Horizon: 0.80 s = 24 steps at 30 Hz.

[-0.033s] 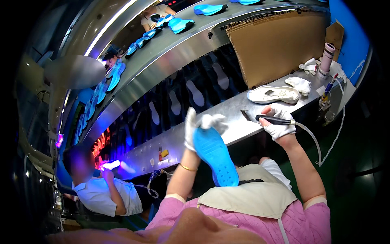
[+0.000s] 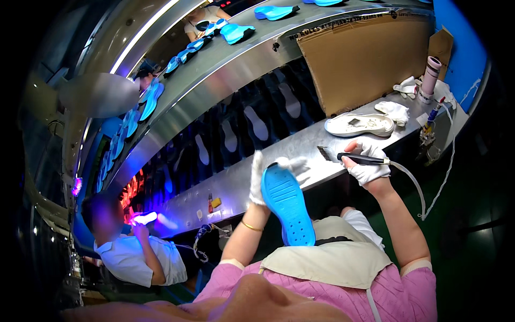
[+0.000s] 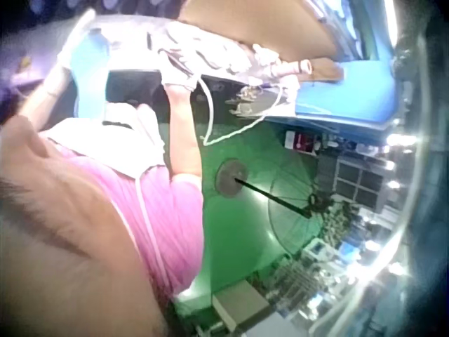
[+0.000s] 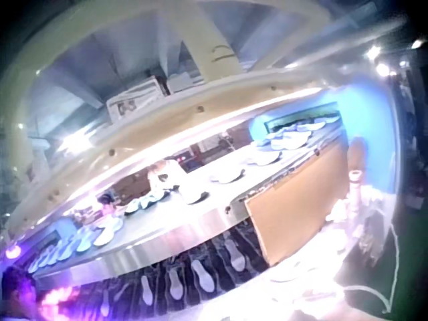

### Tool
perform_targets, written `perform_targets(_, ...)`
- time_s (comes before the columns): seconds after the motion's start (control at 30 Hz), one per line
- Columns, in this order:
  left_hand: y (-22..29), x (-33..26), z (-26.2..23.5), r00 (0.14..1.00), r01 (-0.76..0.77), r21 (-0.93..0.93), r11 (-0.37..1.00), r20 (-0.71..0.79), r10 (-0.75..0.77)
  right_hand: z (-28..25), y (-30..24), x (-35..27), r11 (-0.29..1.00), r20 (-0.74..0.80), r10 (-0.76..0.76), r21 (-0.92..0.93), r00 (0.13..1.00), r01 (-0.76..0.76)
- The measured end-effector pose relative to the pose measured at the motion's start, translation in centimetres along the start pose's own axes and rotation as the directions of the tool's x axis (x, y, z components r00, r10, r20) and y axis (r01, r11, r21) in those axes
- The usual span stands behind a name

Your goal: The person takes blue shoe soles from a conveyor belt and wipes their undersides with a tool and a white cloth before placing them on a lower shelf.

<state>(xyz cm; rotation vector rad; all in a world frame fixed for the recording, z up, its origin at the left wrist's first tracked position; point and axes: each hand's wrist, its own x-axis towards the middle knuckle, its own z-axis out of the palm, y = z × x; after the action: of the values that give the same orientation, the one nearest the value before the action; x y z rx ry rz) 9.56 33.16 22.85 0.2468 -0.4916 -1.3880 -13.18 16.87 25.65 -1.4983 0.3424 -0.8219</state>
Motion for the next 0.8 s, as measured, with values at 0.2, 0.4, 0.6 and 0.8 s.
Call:
perform_targets(0.2, -5.8, -2.8, 1.8, 0.955, 0.228, -0.099, 0.969, -0.169, -0.242, 0.4, -0.9, -0.2, 0.992, 0.075, 0.062, -0.111, 0.995, -0.053)
perform_targets(0.4, -6.9, 0.0, 0.2, 0.998, -0.047, -0.178, 0.983, -0.05, 0.039, 4.2, -0.1, 0.7, 0.994, 0.209, 0.046, 0.085, 0.977, -0.065)
perform_targets(0.6, -9.1, 0.9, 1.9, 0.894, -0.175, 0.084, 0.981, -0.403, 0.194, 4.9, -0.6, 0.9, 0.999, 0.107, -0.002, -0.038, 0.994, 0.006)
perform_targets(0.8, -9.6, 1.8, -0.5, 0.896, -0.231, 0.006, 0.973, -0.388, 0.215, 6.5, -0.2, -0.5, 0.959, 0.211, -0.193, -0.165, 0.958, 0.229)
